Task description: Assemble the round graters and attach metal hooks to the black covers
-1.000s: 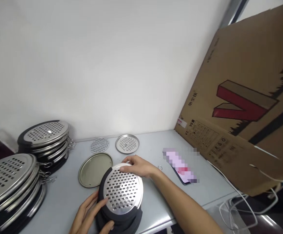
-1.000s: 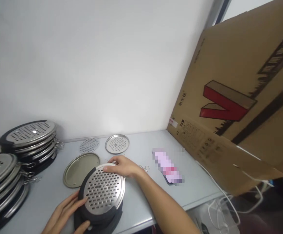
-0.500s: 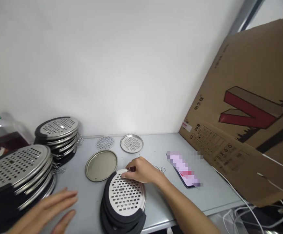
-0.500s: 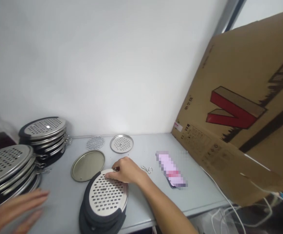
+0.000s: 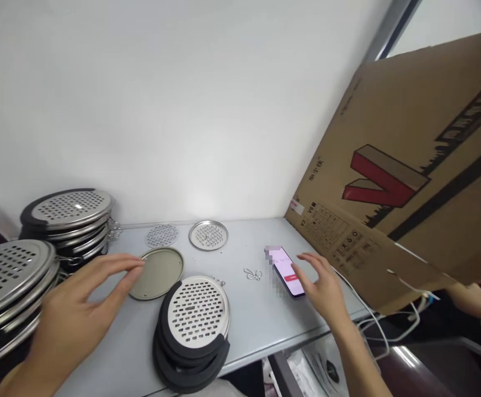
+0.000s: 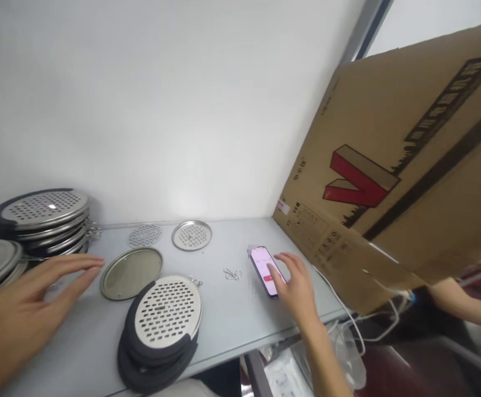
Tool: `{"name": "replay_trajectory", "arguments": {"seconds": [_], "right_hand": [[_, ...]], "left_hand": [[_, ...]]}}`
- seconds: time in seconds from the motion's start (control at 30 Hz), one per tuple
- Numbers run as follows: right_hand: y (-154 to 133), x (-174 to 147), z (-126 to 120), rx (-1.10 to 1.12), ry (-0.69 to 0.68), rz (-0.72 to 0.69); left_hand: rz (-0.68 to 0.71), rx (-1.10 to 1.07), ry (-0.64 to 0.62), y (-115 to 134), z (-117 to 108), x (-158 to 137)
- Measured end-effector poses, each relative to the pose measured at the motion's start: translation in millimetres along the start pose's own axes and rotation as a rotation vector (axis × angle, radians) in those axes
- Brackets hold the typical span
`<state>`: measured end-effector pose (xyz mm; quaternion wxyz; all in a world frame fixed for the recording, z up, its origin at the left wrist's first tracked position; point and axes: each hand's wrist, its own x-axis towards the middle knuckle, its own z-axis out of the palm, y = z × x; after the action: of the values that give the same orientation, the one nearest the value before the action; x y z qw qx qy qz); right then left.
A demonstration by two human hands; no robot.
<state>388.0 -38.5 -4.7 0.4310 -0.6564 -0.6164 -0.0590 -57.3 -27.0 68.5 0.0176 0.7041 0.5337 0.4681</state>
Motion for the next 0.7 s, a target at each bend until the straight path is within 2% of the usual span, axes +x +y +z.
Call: {"name": "replay_trajectory", "arguments": {"seconds": [0.1, 0.17, 0.23, 0.33, 0.47, 0.7], "right_hand": [[48, -37, -3, -0.039, -0.033, 0.182], [56, -53, 2, -0.065, -0.091, 0.251], [50, -59, 6, -0.123, -0.138, 0.240], [34, -57, 11, -0.225, -0.185, 0.126], [29, -55, 13, -0.293, -0.158, 0.040], [37, -59, 15, -0.333, -0.162, 0.009]], "left_hand": [[0.059, 0.003, -0.085, -15, 42, 8], [0.073, -0.002, -0.088, -29, 61, 5], [0.075, -0.001, -0.073, -40, 71, -2], [0.005, 0.039, -0.054, -47, 71, -10], [-0.116, 0.088, -0.051, -46, 66, -13], [-0.057, 0.050, -0.083, -44, 74, -17]]}}
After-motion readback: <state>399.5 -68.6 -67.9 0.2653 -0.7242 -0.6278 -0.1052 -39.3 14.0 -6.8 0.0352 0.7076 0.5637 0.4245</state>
